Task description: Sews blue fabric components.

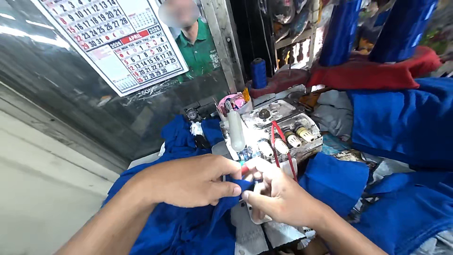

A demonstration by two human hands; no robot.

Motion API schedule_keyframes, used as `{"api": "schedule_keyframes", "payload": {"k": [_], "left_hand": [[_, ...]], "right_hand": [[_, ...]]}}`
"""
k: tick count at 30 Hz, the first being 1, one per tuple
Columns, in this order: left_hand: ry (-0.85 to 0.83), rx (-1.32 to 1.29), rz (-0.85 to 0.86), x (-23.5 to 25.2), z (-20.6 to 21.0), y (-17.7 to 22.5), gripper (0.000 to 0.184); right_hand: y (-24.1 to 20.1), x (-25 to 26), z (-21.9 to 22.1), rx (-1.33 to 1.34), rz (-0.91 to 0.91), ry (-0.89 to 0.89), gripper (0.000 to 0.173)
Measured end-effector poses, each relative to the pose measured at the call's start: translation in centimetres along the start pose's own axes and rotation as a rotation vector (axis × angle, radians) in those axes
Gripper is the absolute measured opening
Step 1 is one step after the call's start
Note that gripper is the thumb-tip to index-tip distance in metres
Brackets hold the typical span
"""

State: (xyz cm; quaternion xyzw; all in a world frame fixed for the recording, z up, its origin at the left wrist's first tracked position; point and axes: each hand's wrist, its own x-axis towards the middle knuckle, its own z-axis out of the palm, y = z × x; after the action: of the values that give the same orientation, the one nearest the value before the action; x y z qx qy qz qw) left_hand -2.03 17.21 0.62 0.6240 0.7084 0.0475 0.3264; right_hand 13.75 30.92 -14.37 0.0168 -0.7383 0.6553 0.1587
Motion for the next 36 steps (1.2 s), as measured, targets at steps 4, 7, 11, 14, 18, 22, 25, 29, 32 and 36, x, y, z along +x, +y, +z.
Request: {"api": "schedule_keyframes", "payload": {"k": [4,7,11,14,18,22,25,29,32,36], "left_hand": [[-0.006,0.215,-0.045,1.0,-0.5,0.2,0.010],[-0.023,0.373,-0.045,1.9,0.1,-0.3,0.020],[-0.032,0.435,0.171,1.8,2.4,0.8,0.020],[-0.019,0.430,0.119,2.6,3.4,-0.9,0.021],[0.154,0.588,0.042,1.9,2.6,-1.9,0.021],[0.359,0.702,-0.006,1.5,5.2,1.5,0.019],[0.583,0.599,-0.138,0.1,8.6,-0.7,0.057],[0.597,0.534,-0.337,-3.0,14.4,-6.4,0.032],[0.516,0.550,-0.412,-6.0,12.0,-8.9,0.024],[0.419,0.330,-0.143,-6.5,6.7,-6.7,0.030]], "right_hand": [[-0.6,0.8,-0.6,-0.317,0.039,-0.083,0.030],[-0.5,-0.5,0.0,-0.476,-0.011,-0.033,0.036],[0.8,-5.9,2.2,-0.592,0.027,0.168,0.027],[3.5,-6.0,2.3,-0.404,0.030,0.121,0.023],[3.0,-3.1,1.2,-0.067,0.081,0.012,0.023],[1.9,-1.7,-0.6,0.153,0.116,-0.211,0.025],[1.8,-2.6,-0.4,0.239,0.124,-0.169,0.023],[1.7,-3.2,0.6,0.374,0.077,-0.087,0.025],[1.7,-3.0,1.5,0.367,0.058,-0.033,0.026],[2.7,-3.6,1.6,0.225,0.067,0.010,0.026]]}}
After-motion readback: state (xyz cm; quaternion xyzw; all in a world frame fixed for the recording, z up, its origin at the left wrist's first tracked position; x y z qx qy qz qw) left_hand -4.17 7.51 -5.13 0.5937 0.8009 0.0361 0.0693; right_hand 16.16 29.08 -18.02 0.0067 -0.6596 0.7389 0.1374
